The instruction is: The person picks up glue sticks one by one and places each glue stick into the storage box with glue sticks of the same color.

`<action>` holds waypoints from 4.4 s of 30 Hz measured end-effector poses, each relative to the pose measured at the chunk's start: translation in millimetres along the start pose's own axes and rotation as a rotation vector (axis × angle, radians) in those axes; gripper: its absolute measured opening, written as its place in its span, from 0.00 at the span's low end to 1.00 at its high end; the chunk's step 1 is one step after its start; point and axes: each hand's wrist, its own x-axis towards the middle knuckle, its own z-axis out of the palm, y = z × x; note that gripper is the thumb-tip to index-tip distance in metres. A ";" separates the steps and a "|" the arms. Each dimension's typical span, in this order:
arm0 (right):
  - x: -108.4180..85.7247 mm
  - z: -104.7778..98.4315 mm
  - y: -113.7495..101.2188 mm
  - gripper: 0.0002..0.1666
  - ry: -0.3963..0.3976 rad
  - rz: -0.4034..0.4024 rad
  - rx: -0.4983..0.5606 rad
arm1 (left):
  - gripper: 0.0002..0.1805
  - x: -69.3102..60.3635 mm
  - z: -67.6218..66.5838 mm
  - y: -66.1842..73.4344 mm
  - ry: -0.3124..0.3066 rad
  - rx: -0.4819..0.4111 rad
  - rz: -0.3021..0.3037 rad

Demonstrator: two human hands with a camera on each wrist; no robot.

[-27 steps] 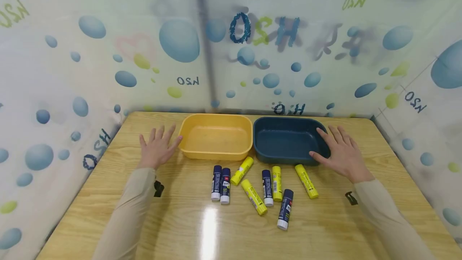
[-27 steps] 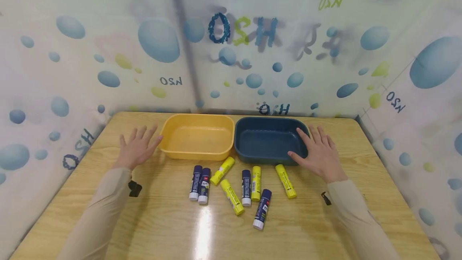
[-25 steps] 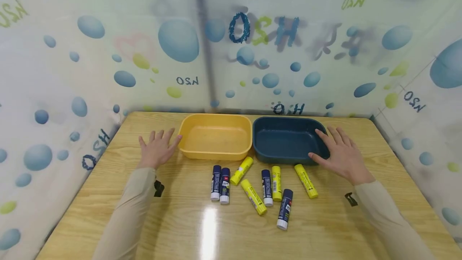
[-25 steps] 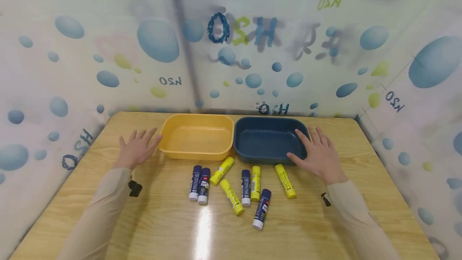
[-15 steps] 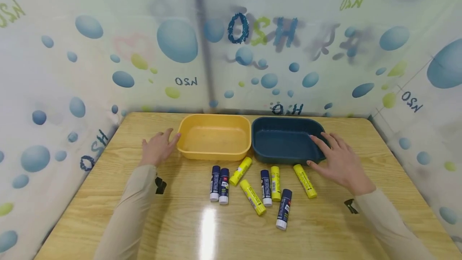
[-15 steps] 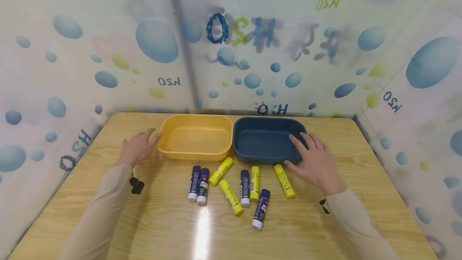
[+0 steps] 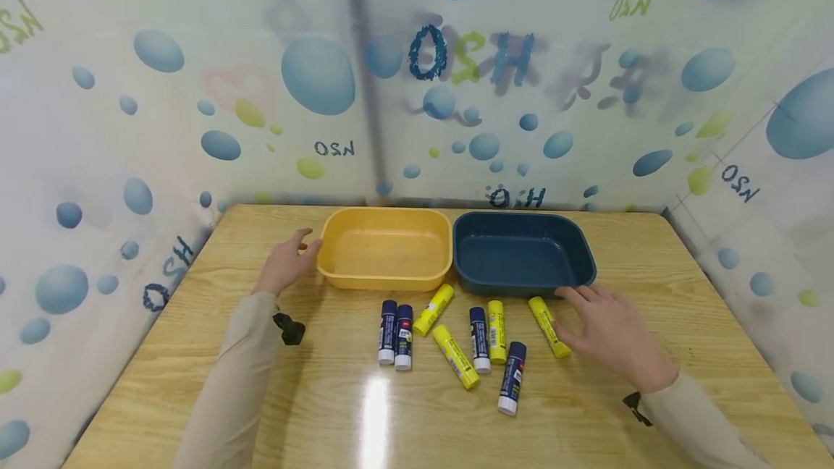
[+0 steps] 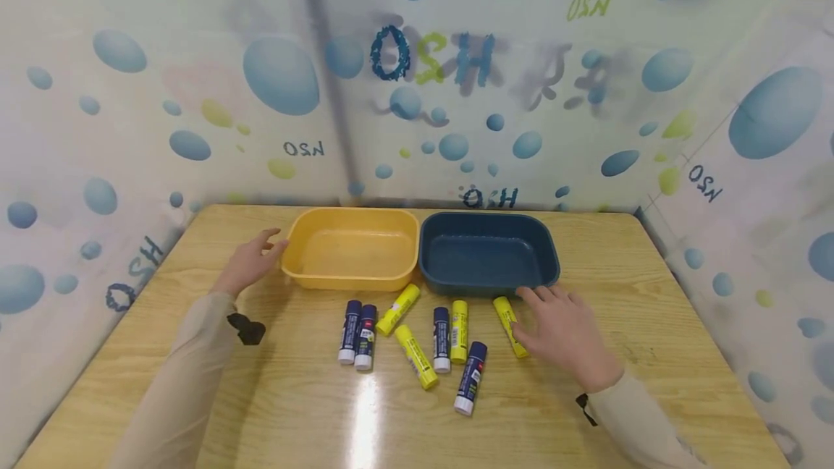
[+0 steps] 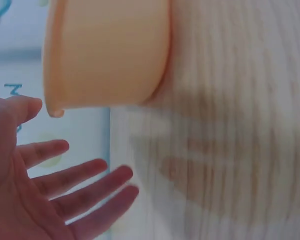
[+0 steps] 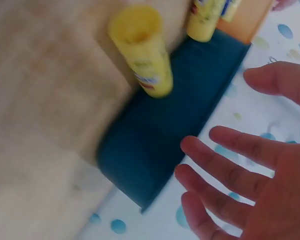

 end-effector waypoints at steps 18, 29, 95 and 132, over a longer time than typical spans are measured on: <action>-3.9 28.5 1.2 0.29 -0.206 0.085 0.039 | 0.32 10.7 -1.0 -11.3 -0.297 -0.628 -0.120; 2.0 34.2 0.6 0.26 -0.220 0.125 0.124 | 0.31 14.5 -3.4 -16.1 -0.360 -0.734 -0.122; 19.4 24.0 -28.4 0.17 -0.243 0.158 0.454 | 0.36 28.0 -2.9 -29.8 -0.427 -0.931 -0.165; 62.9 -4.2 -28.3 0.16 -0.160 0.059 0.573 | 0.35 27.2 0.5 -35.7 -0.436 -1.079 -0.209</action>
